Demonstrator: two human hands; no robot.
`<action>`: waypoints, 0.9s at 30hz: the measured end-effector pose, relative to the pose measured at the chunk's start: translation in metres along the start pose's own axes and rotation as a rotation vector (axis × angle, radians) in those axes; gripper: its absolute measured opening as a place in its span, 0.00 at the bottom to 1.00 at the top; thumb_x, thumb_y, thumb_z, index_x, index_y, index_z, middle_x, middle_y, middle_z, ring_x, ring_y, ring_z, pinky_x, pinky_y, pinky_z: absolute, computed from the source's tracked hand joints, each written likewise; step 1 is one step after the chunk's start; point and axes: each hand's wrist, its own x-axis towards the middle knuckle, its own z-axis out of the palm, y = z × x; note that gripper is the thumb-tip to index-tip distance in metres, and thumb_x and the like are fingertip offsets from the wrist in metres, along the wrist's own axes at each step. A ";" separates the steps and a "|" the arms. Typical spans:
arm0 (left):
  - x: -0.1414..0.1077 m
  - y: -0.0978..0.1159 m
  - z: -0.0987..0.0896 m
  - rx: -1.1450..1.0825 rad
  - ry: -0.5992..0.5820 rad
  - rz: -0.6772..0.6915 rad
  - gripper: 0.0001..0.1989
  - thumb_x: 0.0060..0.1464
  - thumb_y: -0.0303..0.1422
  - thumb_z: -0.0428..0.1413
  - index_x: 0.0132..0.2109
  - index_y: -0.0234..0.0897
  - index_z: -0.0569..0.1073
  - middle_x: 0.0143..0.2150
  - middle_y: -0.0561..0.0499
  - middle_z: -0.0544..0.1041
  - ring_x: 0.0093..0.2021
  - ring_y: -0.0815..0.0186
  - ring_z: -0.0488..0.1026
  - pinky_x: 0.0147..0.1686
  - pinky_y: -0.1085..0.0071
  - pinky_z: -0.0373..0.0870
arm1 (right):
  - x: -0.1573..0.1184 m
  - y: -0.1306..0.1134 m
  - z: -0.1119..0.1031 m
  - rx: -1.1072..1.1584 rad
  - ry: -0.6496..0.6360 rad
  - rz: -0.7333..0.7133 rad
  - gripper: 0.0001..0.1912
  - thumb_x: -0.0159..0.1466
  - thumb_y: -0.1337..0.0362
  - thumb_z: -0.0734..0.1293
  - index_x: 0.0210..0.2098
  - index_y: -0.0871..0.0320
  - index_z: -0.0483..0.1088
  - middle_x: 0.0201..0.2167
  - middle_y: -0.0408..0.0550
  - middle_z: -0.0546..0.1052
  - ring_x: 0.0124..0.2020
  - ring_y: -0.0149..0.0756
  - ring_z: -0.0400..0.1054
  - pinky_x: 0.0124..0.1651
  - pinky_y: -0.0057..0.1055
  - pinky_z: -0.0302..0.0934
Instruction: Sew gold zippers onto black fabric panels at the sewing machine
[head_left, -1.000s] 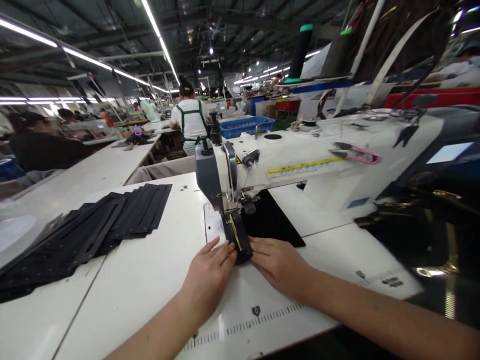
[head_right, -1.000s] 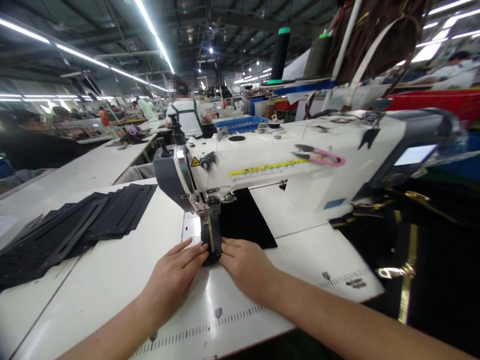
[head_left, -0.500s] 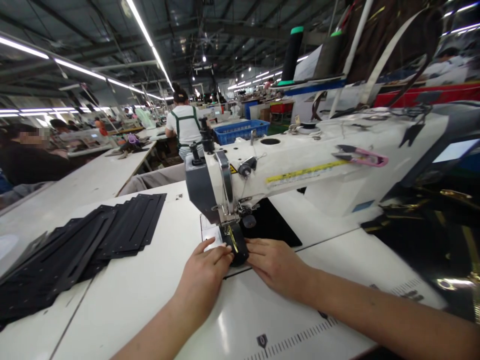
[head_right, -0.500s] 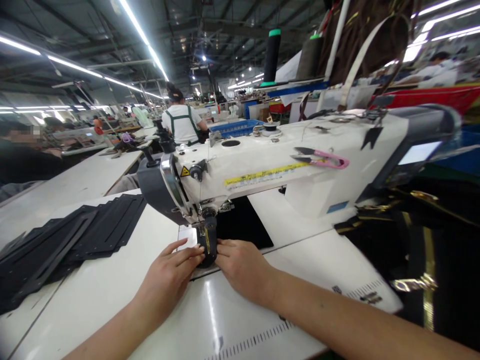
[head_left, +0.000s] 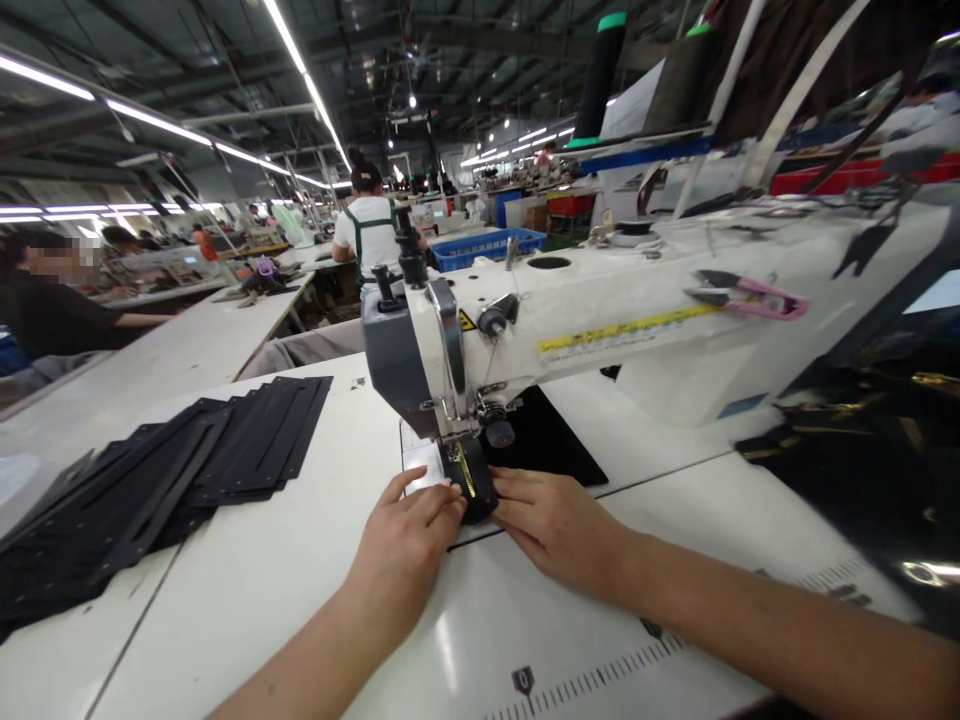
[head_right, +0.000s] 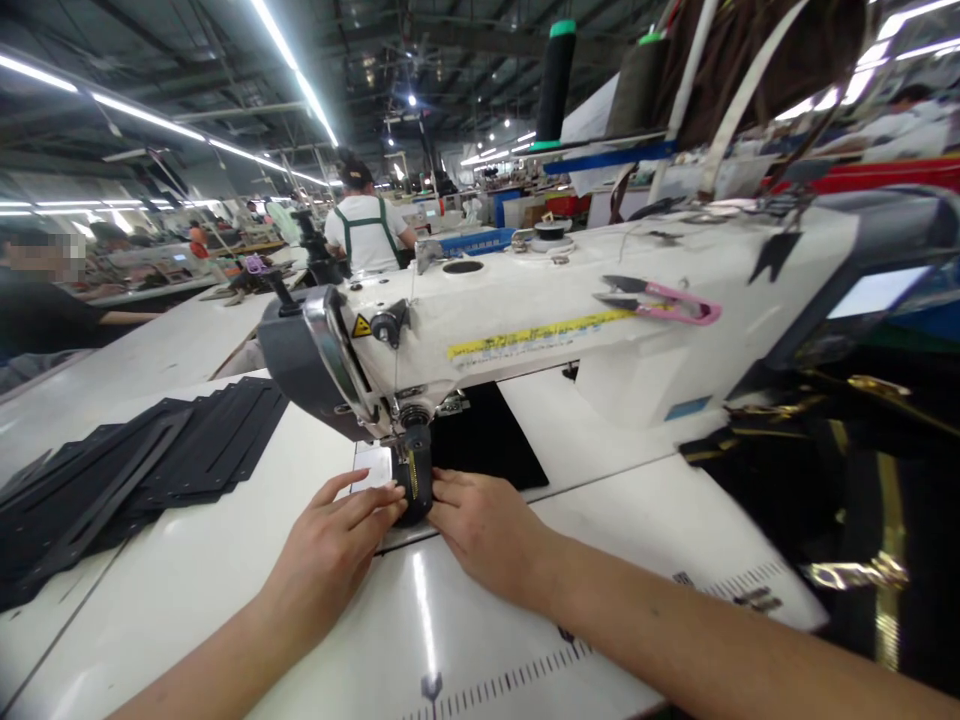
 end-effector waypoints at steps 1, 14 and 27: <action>0.001 -0.001 0.000 -0.001 0.001 0.005 0.12 0.58 0.23 0.43 0.40 0.33 0.71 0.39 0.47 0.75 0.37 0.65 0.74 0.48 0.58 0.65 | 0.001 0.001 0.000 -0.001 -0.005 -0.002 0.13 0.63 0.73 0.56 0.36 0.65 0.72 0.37 0.54 0.75 0.45 0.39 0.67 0.54 0.34 0.59; 0.010 -0.021 0.012 0.004 -0.018 -0.002 0.11 0.57 0.22 0.43 0.41 0.30 0.69 0.35 0.45 0.72 0.38 0.64 0.71 0.49 0.61 0.66 | 0.016 0.020 0.007 -0.016 -0.039 0.033 0.12 0.61 0.74 0.56 0.34 0.64 0.72 0.33 0.53 0.75 0.41 0.38 0.68 0.48 0.32 0.62; 0.009 -0.028 0.016 0.030 0.006 0.006 0.12 0.60 0.24 0.41 0.40 0.32 0.69 0.35 0.46 0.71 0.40 0.64 0.70 0.48 0.62 0.68 | 0.020 0.026 0.012 0.032 0.018 0.043 0.12 0.62 0.73 0.56 0.35 0.62 0.71 0.36 0.52 0.74 0.41 0.38 0.68 0.46 0.32 0.62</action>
